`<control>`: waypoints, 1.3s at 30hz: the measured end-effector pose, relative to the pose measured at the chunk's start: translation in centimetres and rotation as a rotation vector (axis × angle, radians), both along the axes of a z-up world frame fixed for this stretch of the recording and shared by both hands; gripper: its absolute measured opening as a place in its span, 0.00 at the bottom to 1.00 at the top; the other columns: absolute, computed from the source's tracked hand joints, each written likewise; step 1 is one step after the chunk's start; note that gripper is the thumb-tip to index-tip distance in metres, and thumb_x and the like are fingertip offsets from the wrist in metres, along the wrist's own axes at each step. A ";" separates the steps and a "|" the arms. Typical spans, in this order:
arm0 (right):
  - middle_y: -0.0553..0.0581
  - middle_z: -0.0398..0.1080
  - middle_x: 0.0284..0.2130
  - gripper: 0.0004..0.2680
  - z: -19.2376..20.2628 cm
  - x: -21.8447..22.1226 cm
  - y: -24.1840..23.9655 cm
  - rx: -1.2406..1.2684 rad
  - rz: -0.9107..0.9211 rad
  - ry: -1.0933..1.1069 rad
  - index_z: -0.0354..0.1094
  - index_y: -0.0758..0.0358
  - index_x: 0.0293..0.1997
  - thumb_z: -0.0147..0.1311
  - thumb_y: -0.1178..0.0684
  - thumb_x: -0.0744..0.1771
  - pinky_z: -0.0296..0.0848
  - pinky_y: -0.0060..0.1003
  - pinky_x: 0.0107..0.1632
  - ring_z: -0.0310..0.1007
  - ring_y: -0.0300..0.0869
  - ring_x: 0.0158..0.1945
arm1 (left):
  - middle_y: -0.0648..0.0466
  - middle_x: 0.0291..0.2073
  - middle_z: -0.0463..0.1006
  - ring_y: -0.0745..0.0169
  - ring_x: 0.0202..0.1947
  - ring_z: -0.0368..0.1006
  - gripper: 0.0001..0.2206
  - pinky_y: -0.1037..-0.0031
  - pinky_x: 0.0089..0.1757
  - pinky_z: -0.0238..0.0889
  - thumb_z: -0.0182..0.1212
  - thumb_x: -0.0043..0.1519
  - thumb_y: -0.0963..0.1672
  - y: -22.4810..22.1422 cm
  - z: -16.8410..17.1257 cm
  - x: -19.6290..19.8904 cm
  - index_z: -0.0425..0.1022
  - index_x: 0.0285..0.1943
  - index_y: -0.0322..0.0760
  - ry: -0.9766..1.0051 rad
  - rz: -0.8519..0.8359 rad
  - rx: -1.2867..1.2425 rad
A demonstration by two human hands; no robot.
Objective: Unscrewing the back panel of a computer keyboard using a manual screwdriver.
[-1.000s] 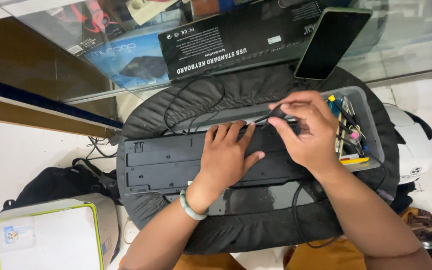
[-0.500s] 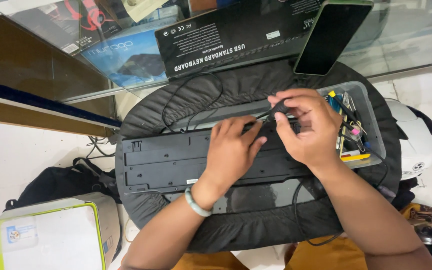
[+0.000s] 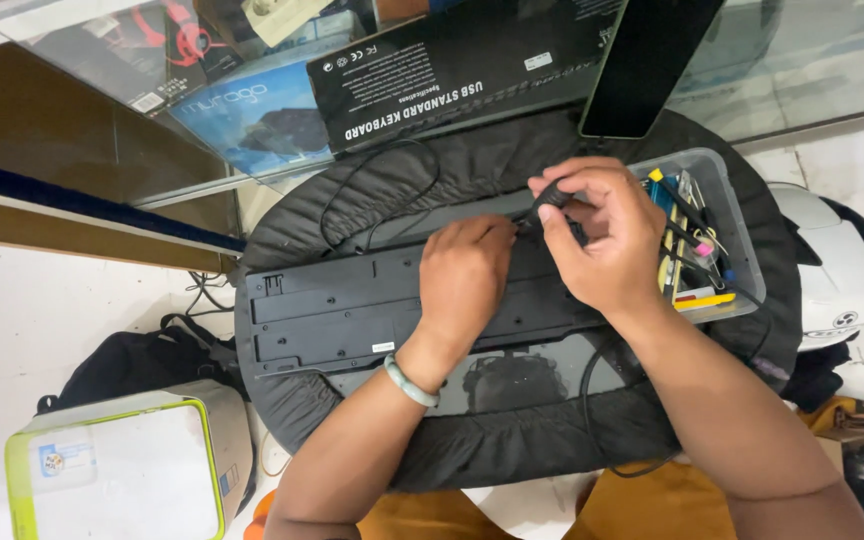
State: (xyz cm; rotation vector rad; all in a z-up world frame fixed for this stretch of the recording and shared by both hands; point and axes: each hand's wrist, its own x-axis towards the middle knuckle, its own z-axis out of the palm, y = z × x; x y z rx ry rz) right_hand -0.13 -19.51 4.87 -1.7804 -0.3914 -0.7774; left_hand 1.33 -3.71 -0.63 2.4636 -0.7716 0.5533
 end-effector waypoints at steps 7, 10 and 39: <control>0.76 0.68 0.45 0.06 -0.4 0.1 -0.4 0.017 -0.044 -0.060 0.60 0.84 0.45 0.55 0.71 0.68 0.83 0.50 0.46 0.78 0.69 0.47 | 0.54 0.37 0.80 0.57 0.40 0.81 0.05 0.64 0.42 0.76 0.66 0.66 0.45 -0.6 -1.0 0.3 0.82 0.43 0.40 -0.119 0.097 0.148; 0.79 0.65 0.47 0.07 -0.8 0.2 -0.8 0.070 -0.068 -0.107 0.57 0.84 0.47 0.53 0.70 0.69 0.83 0.51 0.47 0.78 0.70 0.47 | 0.53 0.35 0.78 0.53 0.37 0.80 0.06 0.62 0.38 0.75 0.64 0.66 0.45 0.0 0.3 0.6 0.80 0.42 0.38 -0.112 0.147 0.100; 0.61 0.61 0.52 0.31 -0.7 -1.4 -1.3 -1.058 0.357 0.744 0.62 0.56 0.66 0.71 0.44 0.58 0.75 0.61 0.54 0.66 0.64 0.58 | 0.61 0.38 0.67 0.54 0.46 0.60 0.04 0.63 0.45 0.55 0.74 0.46 0.46 3.4 -2.0 -3.1 0.83 0.25 0.51 0.259 -0.571 0.319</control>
